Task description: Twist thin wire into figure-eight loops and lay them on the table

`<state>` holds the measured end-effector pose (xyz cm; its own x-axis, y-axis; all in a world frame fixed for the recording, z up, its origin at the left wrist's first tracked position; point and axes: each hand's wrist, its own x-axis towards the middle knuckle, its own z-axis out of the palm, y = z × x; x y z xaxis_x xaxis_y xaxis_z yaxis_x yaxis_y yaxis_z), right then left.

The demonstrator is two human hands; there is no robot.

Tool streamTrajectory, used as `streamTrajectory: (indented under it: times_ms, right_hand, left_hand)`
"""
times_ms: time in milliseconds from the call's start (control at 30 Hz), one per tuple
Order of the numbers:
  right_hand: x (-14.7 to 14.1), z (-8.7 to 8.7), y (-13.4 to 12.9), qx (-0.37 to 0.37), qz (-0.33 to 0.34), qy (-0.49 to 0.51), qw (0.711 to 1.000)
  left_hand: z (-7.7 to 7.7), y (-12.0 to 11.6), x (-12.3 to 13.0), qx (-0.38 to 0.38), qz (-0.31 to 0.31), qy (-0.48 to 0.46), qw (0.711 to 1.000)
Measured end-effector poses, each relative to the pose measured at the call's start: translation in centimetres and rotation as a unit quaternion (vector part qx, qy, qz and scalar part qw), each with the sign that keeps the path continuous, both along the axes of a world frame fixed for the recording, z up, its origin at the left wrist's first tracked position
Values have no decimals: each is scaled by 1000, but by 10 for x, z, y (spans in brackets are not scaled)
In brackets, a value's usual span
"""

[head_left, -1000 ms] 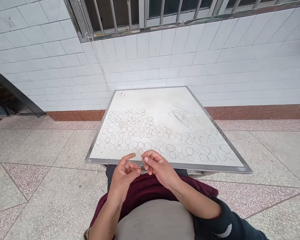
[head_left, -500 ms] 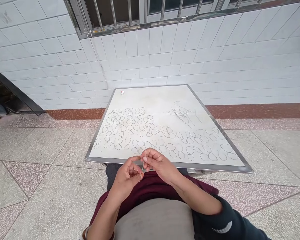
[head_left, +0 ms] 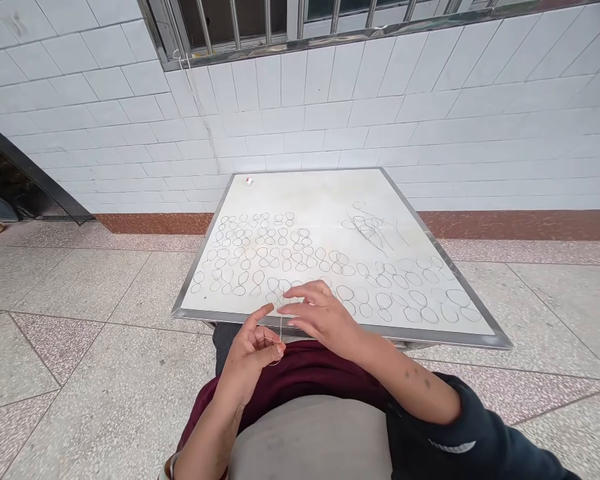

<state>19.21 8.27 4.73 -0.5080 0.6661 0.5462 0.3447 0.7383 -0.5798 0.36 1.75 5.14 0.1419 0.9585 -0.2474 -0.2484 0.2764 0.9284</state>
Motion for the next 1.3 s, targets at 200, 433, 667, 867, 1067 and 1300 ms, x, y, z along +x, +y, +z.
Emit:
streamTrajectory:
  times_ms: [200,433,667,867,1067,1300]
  right_hand:
    - [4,24,17,156,169,-209,950]
    - [4,27,39,218,193,-249,924]
    - [1,26,51,135,178,-182,957]
    - [-5,25,50,144,117,-196,963]
    - [-11,10,43,60,22,-134,989]
    - [-28,-2,28,-385,-29,170,907]
  left_hand:
    - [-2,-1,-1,-1,-13,17,1000]
    - [-4,3,0,7,-10,39,999]
    - [1,15,-3,41,39,58,997]
    - [2,20,-7,57,56,60,995]
    - [7,26,-7,85,93,40,991]
    - [8,27,0,86,173,-22,981]
